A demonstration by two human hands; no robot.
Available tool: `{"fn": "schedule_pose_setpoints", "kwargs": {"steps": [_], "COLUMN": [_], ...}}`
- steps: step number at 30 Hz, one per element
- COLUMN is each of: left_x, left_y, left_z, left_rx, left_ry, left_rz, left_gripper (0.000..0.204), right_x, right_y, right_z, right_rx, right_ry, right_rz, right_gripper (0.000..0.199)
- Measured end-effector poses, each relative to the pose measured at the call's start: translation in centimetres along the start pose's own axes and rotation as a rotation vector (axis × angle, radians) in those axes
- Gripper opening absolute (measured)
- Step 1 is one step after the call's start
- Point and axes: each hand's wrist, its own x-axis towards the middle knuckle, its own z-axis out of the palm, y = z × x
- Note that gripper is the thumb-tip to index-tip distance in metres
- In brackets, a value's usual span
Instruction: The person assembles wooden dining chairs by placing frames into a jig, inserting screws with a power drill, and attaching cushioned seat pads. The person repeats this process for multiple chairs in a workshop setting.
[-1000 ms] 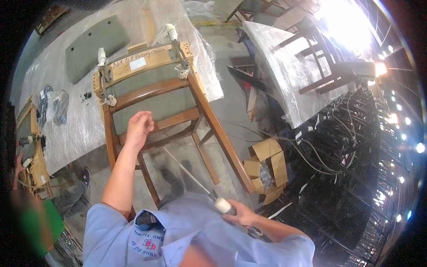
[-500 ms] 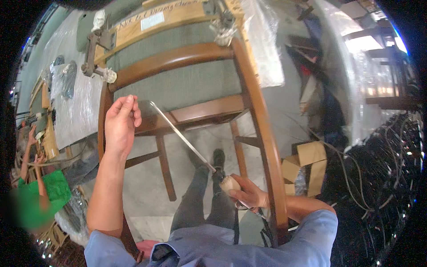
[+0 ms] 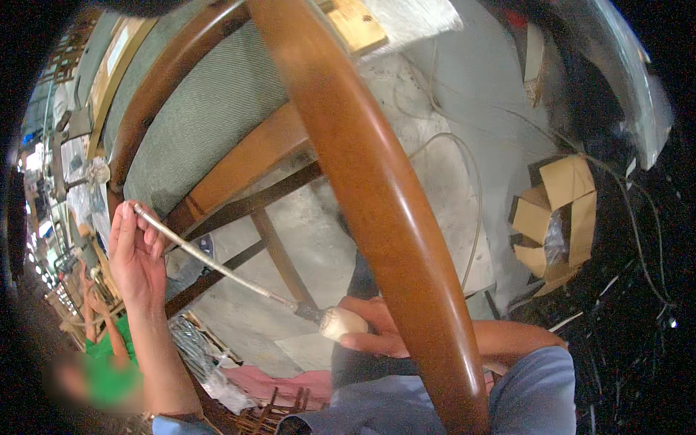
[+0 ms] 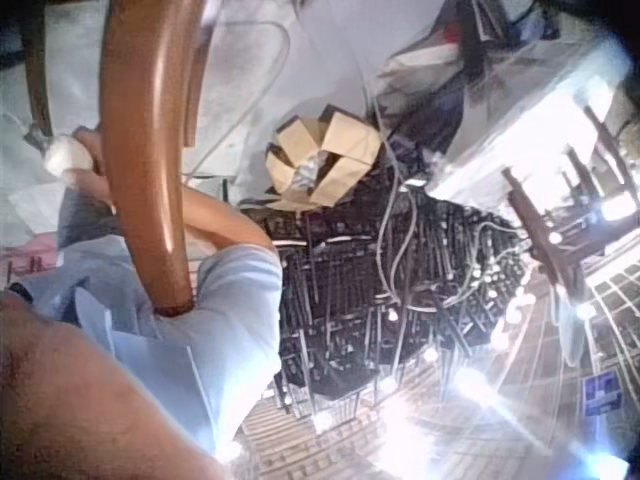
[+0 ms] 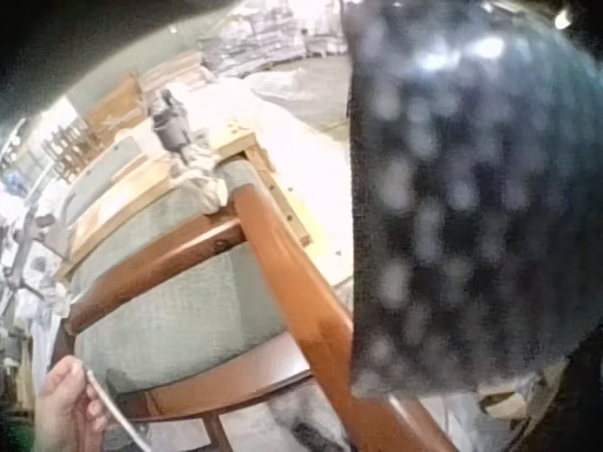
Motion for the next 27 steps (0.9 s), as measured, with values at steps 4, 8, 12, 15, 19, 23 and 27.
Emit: {"fn": "schedule_pose_setpoints", "kwargs": {"steps": [4,8,12,15,19,23,27], "left_x": [-0.2,-0.4,-0.8,-0.8,-0.8,-0.7,-0.7], "left_y": [0.1,-0.1,0.3,0.4,0.5,0.4,0.3], "left_z": [0.7,0.7,1.2,1.1,1.0,1.1,1.1], "left_rx": [0.001,0.018,0.044,0.034,0.029,0.055,0.089], "left_ry": [0.027,0.029,-0.001,-0.038,-0.038,-0.046,-0.075], "left_rz": [0.0,-0.01,-0.023,-0.015,-0.012,-0.018,-0.012], "left_gripper": [0.017,0.016,0.017,0.017,0.018,0.017,0.017], "right_x": [-0.1,-0.6,-0.6,-0.9,-0.5,-0.8,-0.9], "right_y": [1.8,1.3,1.6,1.6,1.9,0.8,0.5], "right_z": [0.0,0.0,-0.2,-0.5,-0.3,-0.7,-0.6], "right_rx": [-0.086,-0.065,0.078,0.111,0.149,0.177,0.283], "right_ry": [-0.018,-0.026,-0.027,-0.049,-0.07,-0.1,-0.102], "right_rz": [-0.08,-0.085,-0.116,-0.043,-0.072,0.039,0.067], "right_gripper": [0.042,0.041,0.039,0.037,0.037,0.037,0.037]}}
